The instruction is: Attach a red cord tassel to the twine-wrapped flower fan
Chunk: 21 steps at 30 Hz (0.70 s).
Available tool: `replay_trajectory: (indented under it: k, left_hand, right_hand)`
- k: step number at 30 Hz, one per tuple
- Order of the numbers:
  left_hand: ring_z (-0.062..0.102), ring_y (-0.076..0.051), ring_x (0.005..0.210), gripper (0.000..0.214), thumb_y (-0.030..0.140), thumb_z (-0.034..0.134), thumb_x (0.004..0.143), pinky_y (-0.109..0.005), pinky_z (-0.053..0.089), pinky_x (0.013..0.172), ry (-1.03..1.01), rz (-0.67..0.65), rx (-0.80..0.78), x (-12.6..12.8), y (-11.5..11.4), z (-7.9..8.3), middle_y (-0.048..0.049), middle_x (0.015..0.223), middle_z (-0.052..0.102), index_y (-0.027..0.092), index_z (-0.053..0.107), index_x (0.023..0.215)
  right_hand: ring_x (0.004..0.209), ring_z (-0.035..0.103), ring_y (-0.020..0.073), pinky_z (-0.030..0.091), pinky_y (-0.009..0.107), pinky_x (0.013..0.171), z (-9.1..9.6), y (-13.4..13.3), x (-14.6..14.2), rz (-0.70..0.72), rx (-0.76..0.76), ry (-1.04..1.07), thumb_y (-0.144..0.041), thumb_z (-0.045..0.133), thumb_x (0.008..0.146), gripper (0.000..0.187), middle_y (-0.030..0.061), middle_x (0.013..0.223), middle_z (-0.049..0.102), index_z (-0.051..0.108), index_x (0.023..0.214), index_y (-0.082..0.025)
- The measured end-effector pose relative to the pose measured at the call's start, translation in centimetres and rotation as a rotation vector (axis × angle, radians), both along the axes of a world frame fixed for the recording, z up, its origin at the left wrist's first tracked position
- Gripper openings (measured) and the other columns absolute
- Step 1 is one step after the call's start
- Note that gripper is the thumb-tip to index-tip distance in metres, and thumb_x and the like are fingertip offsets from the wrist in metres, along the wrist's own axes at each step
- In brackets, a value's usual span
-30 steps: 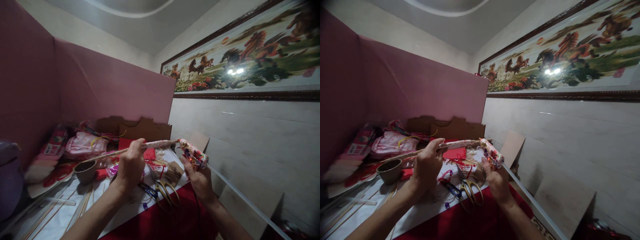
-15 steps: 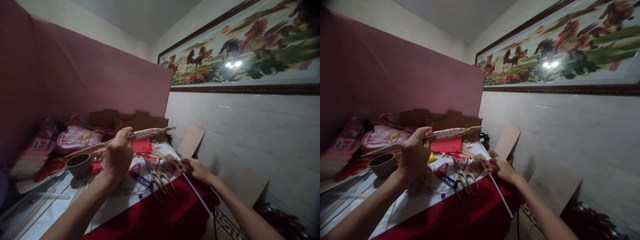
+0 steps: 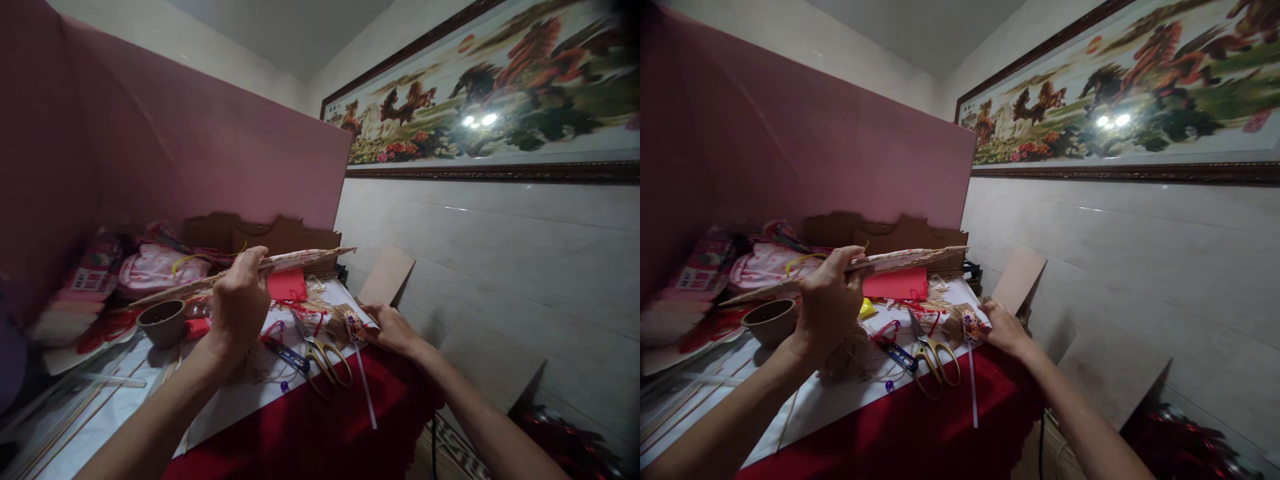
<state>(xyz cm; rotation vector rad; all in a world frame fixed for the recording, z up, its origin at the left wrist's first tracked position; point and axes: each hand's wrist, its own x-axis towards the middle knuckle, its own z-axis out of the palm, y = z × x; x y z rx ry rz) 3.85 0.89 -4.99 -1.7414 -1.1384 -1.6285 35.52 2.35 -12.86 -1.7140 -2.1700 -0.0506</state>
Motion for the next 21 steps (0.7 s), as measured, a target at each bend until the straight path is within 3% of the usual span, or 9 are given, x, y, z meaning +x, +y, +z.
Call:
replay_trajectory:
  k: [3, 5, 8, 11, 16, 21]
  left_hand:
    - [0.068, -0.022, 0.085, 0.028, 0.003, 0.053, 0.075, -0.034, 0.054, 0.073, -0.007, 0.0, -0.001, -0.1, 0.0, 0.1, -0.0114, 0.094, 0.071, 0.013, 0.06, 0.1]
    - [0.067, -0.022, 0.085, 0.028, 0.002, 0.052, 0.075, -0.034, 0.054, 0.074, -0.017, 0.008, -0.012, -0.2, 0.0, 0.1, -0.0113, 0.095, 0.071, 0.013, 0.06, 0.1]
    - [0.067, -0.021, 0.085, 0.03, 0.002, 0.051, 0.075, -0.034, 0.054, 0.075, -0.02, 0.007, -0.019, -0.3, -0.1, 0.2, -0.0104, 0.095, 0.071, 0.014, 0.059, 0.102]
    - [0.067, -0.02, 0.083, 0.031, 0.0, 0.051, 0.074, -0.032, 0.054, 0.073, -0.019, 0.001, -0.01, -0.4, -0.2, 0.4, -0.0091, 0.092, 0.071, 0.013, 0.059, 0.102]
    - [0.067, -0.02, 0.082, 0.03, 0.0, 0.05, 0.075, -0.032, 0.053, 0.072, -0.02, 0.013, -0.007, -0.7, -0.1, 0.6, -0.0099, 0.092, 0.07, 0.011, 0.059, 0.101]
    - [0.066, -0.02, 0.081, 0.029, 0.0, 0.049, 0.075, -0.032, 0.053, 0.07, -0.025, 0.017, -0.003, -1.0, 0.0, 0.8, -0.0104, 0.09, 0.07, 0.01, 0.059, 0.1]
  right_hand:
    - [0.098, 0.058, 0.0248, 0.039, 0.036, 0.09, 1.0, -1.4, -3.8, 0.011, 0.065, 0.002, -0.026, 0.052, 0.084, 0.021, 0.0115, 0.1, 0.066, 0.069, 0.093, -0.017]
    - [0.086, 0.061, 0.0193, 0.041, 0.03, 0.083, 1.2, -2.4, -6.5, 0.097, 0.051, 0.005, -0.028, 0.053, 0.085, 0.017, 0.0041, 0.088, 0.069, 0.069, 0.084, -0.022]
    - [0.083, 0.061, 0.0184, 0.04, 0.028, 0.077, 1.1, -3.9, -10.1, 0.312, 0.053, -0.023, -0.023, 0.053, 0.085, 0.017, 0.0036, 0.084, 0.069, 0.069, 0.079, -0.022]
    - [0.086, 0.059, 0.0189, 0.039, 0.028, 0.078, 0.7, -5.1, -12.6, 0.379, 0.089, -0.065, -0.017, 0.054, 0.083, 0.016, 0.0048, 0.088, 0.068, 0.069, 0.08, -0.021]
    - [0.085, 0.058, 0.0207, 0.037, 0.03, 0.078, 0.6, -5.6, -14.4, 0.375, 0.101, -0.142, -0.019, 0.053, 0.084, 0.016, 0.0069, 0.089, 0.068, 0.068, 0.081, -0.02]
    - [0.081, 0.062, 0.0189, 0.038, 0.027, 0.071, 0.7, -4.0, -14.3, 0.251, 0.06, -0.075, -0.022, 0.052, 0.086, 0.017, 0.0048, 0.087, 0.07, 0.069, 0.082, -0.021]
